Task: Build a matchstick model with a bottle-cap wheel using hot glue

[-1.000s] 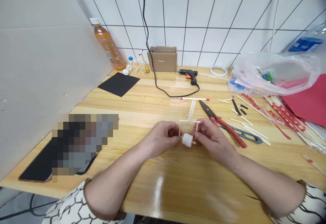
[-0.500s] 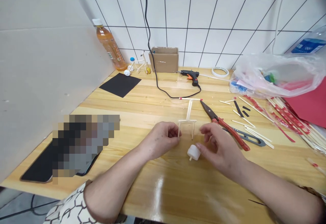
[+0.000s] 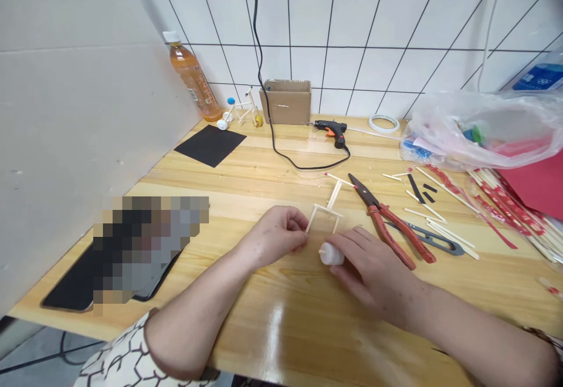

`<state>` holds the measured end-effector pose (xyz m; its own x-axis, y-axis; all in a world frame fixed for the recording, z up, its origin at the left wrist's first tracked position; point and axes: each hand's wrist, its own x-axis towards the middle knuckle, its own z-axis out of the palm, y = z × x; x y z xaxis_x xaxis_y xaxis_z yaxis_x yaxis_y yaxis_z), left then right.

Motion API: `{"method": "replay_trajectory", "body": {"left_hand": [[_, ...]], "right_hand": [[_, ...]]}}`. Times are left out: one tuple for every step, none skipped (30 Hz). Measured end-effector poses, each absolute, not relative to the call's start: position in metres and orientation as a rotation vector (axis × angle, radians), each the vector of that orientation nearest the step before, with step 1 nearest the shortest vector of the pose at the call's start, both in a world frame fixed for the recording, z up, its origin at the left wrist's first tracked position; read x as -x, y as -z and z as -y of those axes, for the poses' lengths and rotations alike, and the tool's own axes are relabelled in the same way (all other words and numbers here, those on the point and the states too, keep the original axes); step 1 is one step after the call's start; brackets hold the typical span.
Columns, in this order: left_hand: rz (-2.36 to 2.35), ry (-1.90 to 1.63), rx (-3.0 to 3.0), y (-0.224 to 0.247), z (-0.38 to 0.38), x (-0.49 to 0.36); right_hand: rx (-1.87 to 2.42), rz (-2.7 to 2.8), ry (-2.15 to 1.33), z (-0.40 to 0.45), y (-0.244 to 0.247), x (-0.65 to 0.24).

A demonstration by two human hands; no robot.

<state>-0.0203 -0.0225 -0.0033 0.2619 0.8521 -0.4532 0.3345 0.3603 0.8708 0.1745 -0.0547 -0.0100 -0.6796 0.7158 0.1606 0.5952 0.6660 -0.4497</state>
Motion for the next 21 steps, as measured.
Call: {"method": "replay_trajectory", "body": {"left_hand": [[-1.319,-0.496,-1.205,0.003,0.022,0.02],[-1.321,-0.492,-1.203,0.002,0.022,0.02],[-1.323,-0.484,-1.206,0.002,0.022,0.02],[-1.326,-0.474,-1.208,0.002,0.022,0.02],[-1.326,-0.463,-1.211,0.001,0.022,0.02],[-1.325,-0.448,-1.214,0.0,0.022,0.02],[-1.325,-0.431,-1.219,-0.001,0.022,0.021],[-1.324,-0.413,-1.226,-0.002,0.022,0.021],[-1.32,-0.399,-1.234,-0.003,0.022,0.021],[-1.313,-0.387,-1.241,-0.004,0.022,0.021],[-1.309,-0.379,-1.247,-0.005,0.022,0.021],[-1.307,-0.375,-1.248,-0.006,0.022,0.02],[-1.306,-0.374,-1.246,-0.006,0.022,0.02],[-1.306,-0.372,-1.242,-0.007,0.022,0.02],[-1.308,-0.367,-1.237,-0.007,0.022,0.02],[-1.309,-0.362,-1.233,-0.007,0.022,0.02],[-1.31,-0.357,-1.229,-0.006,0.022,0.02],[-1.308,-0.352,-1.225,-0.006,0.022,0.019],[-1.308,-0.348,-1.222,-0.006,0.022,0.019],[-1.307,-0.343,-1.221,-0.006,0.022,0.019],[-1.307,-0.339,-1.223,-0.006,0.022,0.019]], "right_hand": [[1.053,2.534,-0.504,0.054,0.011,-0.173],[1.065,2.513,-0.487,0.052,0.011,-0.171],[1.076,2.496,-0.475,0.051,0.012,-0.17],[1.085,2.482,-0.463,0.05,0.012,-0.168],[1.095,2.473,-0.452,0.049,0.012,-0.166],[1.106,2.469,-0.445,0.048,0.011,-0.164],[1.116,2.474,-0.44,0.048,0.011,-0.162],[1.124,2.485,-0.434,0.047,0.01,-0.16],[1.129,2.499,-0.425,0.047,0.009,-0.159],[1.133,2.514,-0.417,0.047,0.008,-0.157],[1.137,2.526,-0.409,0.047,0.007,-0.156],[1.143,2.534,-0.402,0.047,0.006,-0.155],[1.15,2.538,-0.394,0.047,0.006,-0.155],[1.16,2.54,-0.387,0.048,0.006,-0.154],[1.17,2.539,-0.381,0.048,0.007,-0.153],[1.18,2.536,-0.372,0.049,0.008,-0.153],[1.185,2.53,-0.362,0.049,0.009,-0.153],[1.185,2.527,-0.357,0.05,0.01,-0.152],[1.179,2.522,-0.355,0.05,0.011,-0.152],[1.168,2.518,-0.359,0.051,0.012,-0.151],[1.158,2.514,-0.363,0.051,0.012,-0.151]]}}
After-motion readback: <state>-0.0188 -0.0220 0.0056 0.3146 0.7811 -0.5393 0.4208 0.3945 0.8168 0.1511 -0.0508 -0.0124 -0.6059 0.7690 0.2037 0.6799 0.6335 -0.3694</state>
